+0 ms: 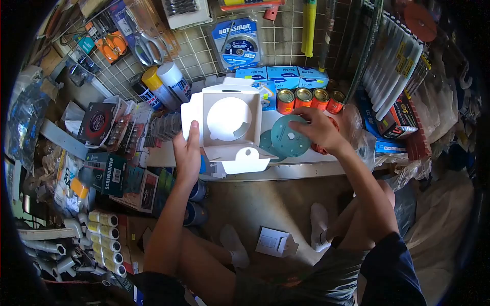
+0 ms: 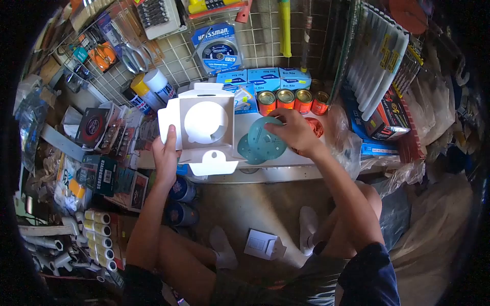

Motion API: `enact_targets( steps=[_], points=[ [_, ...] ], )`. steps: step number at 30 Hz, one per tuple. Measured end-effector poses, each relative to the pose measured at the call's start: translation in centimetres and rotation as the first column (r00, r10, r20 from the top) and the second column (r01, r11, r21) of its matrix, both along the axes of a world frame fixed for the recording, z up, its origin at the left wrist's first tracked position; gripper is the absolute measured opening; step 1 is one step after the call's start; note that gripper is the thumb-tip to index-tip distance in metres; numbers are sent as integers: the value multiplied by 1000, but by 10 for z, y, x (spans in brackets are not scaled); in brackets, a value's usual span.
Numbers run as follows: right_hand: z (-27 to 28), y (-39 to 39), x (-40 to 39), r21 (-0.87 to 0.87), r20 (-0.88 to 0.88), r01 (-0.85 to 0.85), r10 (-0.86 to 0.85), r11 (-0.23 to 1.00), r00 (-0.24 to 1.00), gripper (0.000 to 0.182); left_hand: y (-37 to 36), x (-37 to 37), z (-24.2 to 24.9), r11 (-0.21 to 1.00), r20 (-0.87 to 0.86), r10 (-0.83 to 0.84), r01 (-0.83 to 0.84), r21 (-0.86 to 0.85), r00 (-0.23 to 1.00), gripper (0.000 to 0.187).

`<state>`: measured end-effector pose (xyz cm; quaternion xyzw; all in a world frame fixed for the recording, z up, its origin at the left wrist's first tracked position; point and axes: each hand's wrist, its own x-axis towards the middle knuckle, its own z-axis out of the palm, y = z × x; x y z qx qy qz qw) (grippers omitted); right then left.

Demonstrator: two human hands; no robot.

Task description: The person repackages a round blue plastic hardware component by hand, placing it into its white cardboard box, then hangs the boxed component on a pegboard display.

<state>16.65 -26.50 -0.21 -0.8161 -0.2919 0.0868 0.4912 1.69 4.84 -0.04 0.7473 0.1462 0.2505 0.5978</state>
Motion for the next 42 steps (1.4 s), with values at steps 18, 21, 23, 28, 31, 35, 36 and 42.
enact_targets(
  steps=[18,21,23,28,31,35,36,42],
  points=[
    [23,40,-46,383,-40,84,-74,920,996,22,-52,8,7,925,-55,-359,347,-153,932,36],
    [17,41,-44,470,-114,28,29,882,993,24,-51,10,5,913,-131,-366,329,-242,921,33],
    [17,45,-51,593,-331,68,166,802,929,25,-50,11,7,919,-153,-359,320,-230,921,31],
    [0,47,-51,414,30,8,-23,910,999,25,-51,10,8,934,-94,-348,336,-123,933,26],
    [6,38,-53,117,207,155,-177,981,962,25,-40,12,3,965,-100,-263,259,-49,960,26],
    [0,34,-47,157,151,170,-193,973,969,26,-40,11,4,958,-77,-259,246,-145,963,26],
    [-4,34,-44,192,143,152,-181,970,973,27,-41,11,4,954,-95,-276,261,-147,957,26],
    [-12,43,-39,417,-51,25,-4,909,999,32,-42,10,0,936,-190,-342,316,-151,921,26]
  ],
)
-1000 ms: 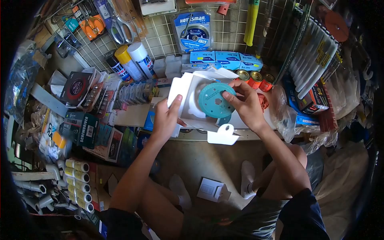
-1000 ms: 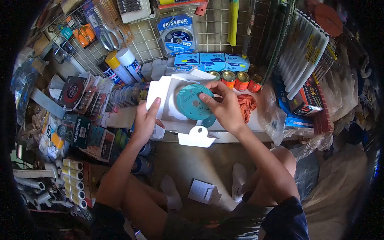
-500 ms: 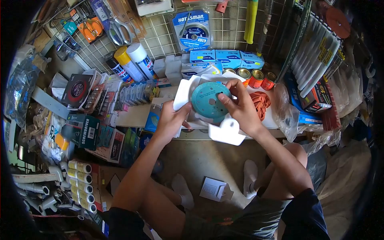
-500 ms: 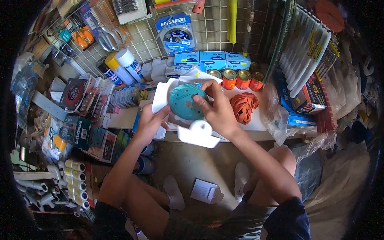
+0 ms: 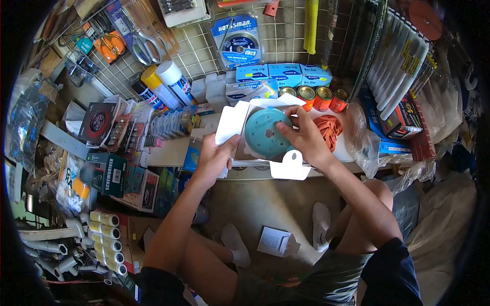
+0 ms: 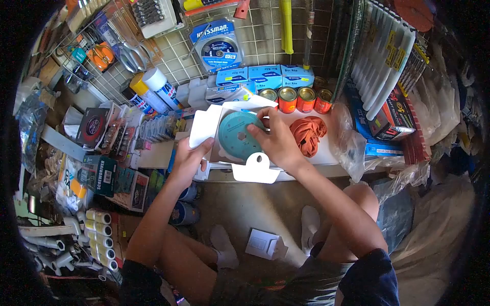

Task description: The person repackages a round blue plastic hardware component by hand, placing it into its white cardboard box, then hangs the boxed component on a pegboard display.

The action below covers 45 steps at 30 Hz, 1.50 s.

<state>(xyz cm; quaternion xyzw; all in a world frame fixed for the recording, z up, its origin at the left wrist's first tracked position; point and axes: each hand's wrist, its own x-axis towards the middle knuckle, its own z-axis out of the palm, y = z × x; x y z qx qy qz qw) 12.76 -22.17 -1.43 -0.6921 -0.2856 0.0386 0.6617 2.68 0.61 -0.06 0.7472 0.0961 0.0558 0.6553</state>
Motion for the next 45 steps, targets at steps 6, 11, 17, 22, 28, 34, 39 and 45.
enact_targets(
  steps=[6,11,17,22,28,34,39,45],
  points=[
    [14,-10,-9,-472,364,261,-83,842,928,37,2,-1,-1,999,16,14,-14,-31,1000,24],
    [6,-9,-3,-429,497,320,-75,845,865,37,-5,-5,8,996,-8,-51,50,-70,999,29],
    [7,-2,-11,-394,472,334,-123,856,873,36,-3,-5,16,996,-30,-16,13,-83,999,34],
    [12,0,-18,-409,481,357,-134,840,867,37,0,-6,13,997,11,-66,65,50,998,36],
    [26,1,-24,-436,493,405,-164,804,855,45,-4,-9,20,998,39,13,-16,66,999,28],
    [27,-1,-13,-234,614,588,-351,775,707,78,-8,-2,17,989,54,114,-109,-96,992,21],
    [15,-10,-1,-157,205,373,-339,915,918,89,-14,0,20,982,25,151,-147,-122,988,19],
    [30,-17,-10,-115,-375,126,-161,985,913,73,-12,-1,19,988,34,152,-152,-5,988,23]
  ],
)
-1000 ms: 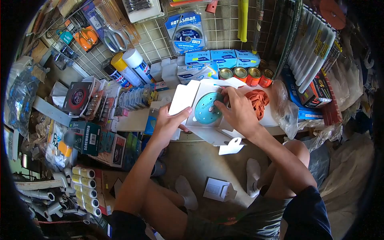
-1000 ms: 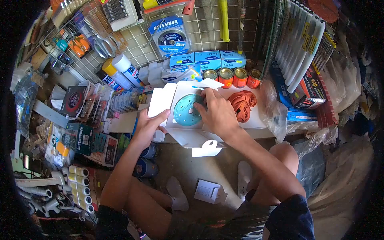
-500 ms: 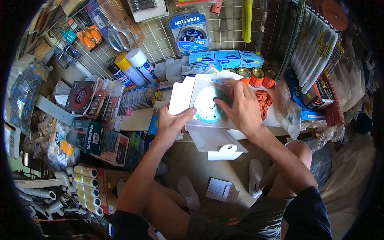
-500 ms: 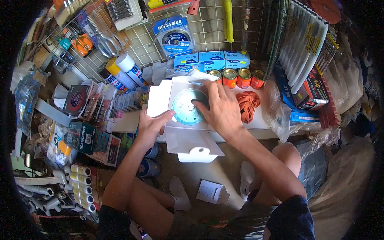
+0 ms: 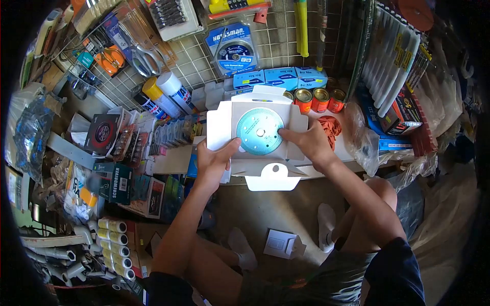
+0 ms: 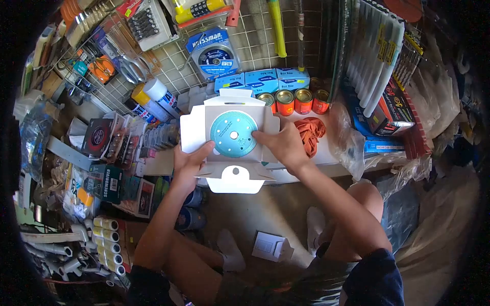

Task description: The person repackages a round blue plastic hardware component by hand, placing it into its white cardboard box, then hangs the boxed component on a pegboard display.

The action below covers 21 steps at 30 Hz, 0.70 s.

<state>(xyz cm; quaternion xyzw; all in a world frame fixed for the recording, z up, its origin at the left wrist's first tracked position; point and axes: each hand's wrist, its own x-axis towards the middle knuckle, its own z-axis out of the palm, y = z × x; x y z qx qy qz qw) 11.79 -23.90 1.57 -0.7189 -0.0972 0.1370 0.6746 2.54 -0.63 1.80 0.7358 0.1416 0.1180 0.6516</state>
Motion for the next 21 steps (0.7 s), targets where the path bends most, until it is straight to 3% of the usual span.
enact_targets(
  steps=[3,5,7,10,11,14,15,18,20,21],
  points=[
    [-6,0,1,-243,144,86,-52,966,988,63,0,6,-17,995,222,-49,29,94,974,31],
    [-28,3,12,-339,261,142,-52,930,964,60,-4,5,-12,937,236,-53,-33,347,970,38],
    [-27,2,10,-240,362,175,-80,955,929,59,-3,2,-17,805,314,-115,-97,585,942,49],
    [-29,2,11,-196,405,187,-94,963,909,60,-5,-2,-11,950,239,-248,187,251,939,52],
    [-30,3,12,-199,403,186,-93,962,911,60,-6,-4,-7,967,244,-228,190,171,942,41],
    [-29,7,9,-252,470,199,-61,947,881,62,22,9,-25,847,213,-382,249,469,899,27],
    [-27,8,6,-267,477,193,-45,944,878,63,11,5,-19,899,196,-303,211,385,933,19],
    [3,7,-11,-219,323,39,35,975,946,70,15,7,-32,927,291,-274,171,333,917,23],
    [18,5,-16,-21,51,-151,152,988,987,75,19,3,-22,932,196,-237,165,323,952,26],
    [13,11,-9,229,-98,-234,262,945,960,83,19,3,-18,930,178,-223,154,334,959,27]
  ],
)
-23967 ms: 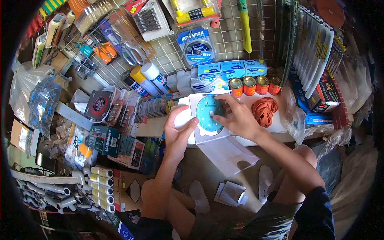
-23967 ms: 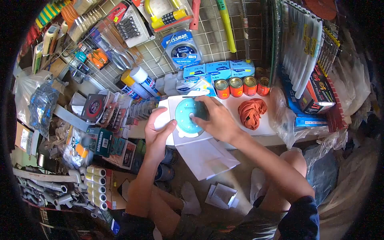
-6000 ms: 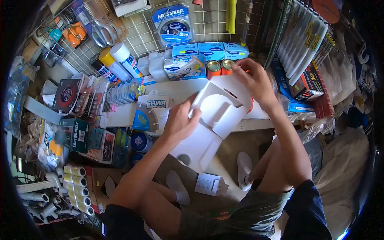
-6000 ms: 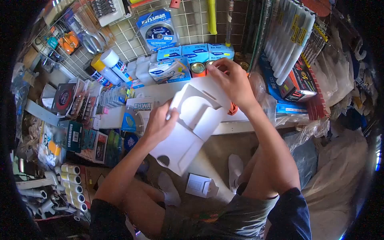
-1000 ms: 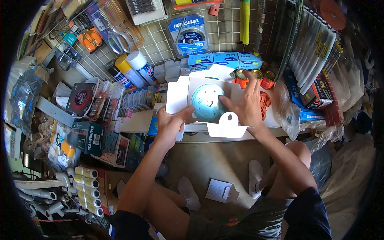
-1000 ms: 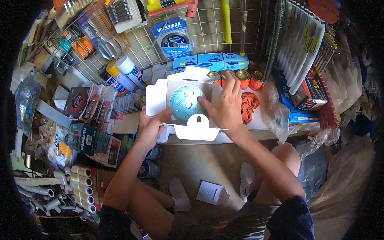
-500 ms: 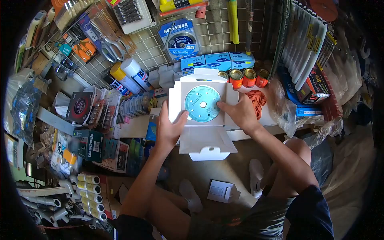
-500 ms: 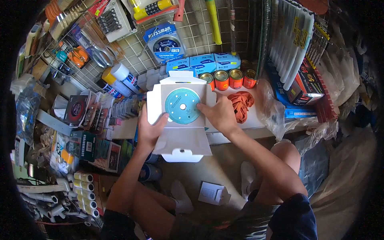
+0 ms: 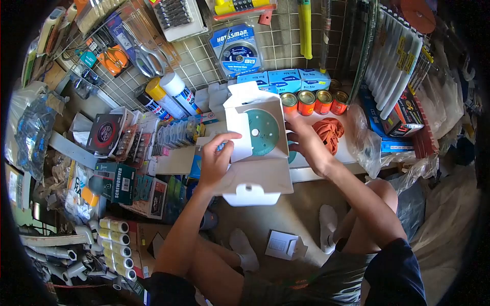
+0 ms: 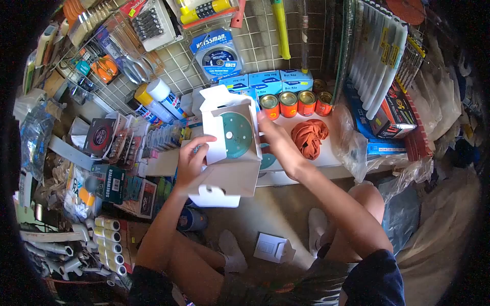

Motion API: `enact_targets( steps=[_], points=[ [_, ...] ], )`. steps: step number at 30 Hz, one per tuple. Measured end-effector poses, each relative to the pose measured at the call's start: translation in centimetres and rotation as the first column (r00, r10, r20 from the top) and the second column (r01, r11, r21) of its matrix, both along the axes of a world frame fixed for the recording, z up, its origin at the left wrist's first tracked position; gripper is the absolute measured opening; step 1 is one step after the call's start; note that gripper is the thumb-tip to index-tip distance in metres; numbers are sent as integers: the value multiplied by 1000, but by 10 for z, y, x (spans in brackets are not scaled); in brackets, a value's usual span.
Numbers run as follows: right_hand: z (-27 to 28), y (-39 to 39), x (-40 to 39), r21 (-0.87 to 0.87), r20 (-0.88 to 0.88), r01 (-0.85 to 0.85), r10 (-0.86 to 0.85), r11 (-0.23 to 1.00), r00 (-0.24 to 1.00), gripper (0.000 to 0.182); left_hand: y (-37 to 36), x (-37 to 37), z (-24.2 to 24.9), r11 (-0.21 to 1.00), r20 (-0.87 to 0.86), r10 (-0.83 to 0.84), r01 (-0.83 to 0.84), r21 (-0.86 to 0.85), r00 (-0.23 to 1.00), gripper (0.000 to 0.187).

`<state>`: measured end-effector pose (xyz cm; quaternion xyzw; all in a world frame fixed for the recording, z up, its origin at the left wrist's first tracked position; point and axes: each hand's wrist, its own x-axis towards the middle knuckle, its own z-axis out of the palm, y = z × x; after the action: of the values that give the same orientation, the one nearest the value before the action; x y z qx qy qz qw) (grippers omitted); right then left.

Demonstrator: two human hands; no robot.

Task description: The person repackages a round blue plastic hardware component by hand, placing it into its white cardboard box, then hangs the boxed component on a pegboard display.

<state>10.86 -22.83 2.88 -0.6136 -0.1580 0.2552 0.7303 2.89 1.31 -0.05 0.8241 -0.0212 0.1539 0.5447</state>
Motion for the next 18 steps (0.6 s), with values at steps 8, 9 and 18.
enact_targets(
  steps=[8,9,18],
  points=[
    [-32,-2,10,-35,264,175,-159,984,951,50,1,-13,17,965,-232,-168,112,-237,958,40],
    [-35,-1,12,-27,297,177,-161,984,941,47,3,-13,13,938,-224,-205,126,-324,953,40],
    [-19,3,4,-45,81,57,-54,997,995,40,4,-2,5,926,-170,-40,-27,-377,985,43]
  ],
)
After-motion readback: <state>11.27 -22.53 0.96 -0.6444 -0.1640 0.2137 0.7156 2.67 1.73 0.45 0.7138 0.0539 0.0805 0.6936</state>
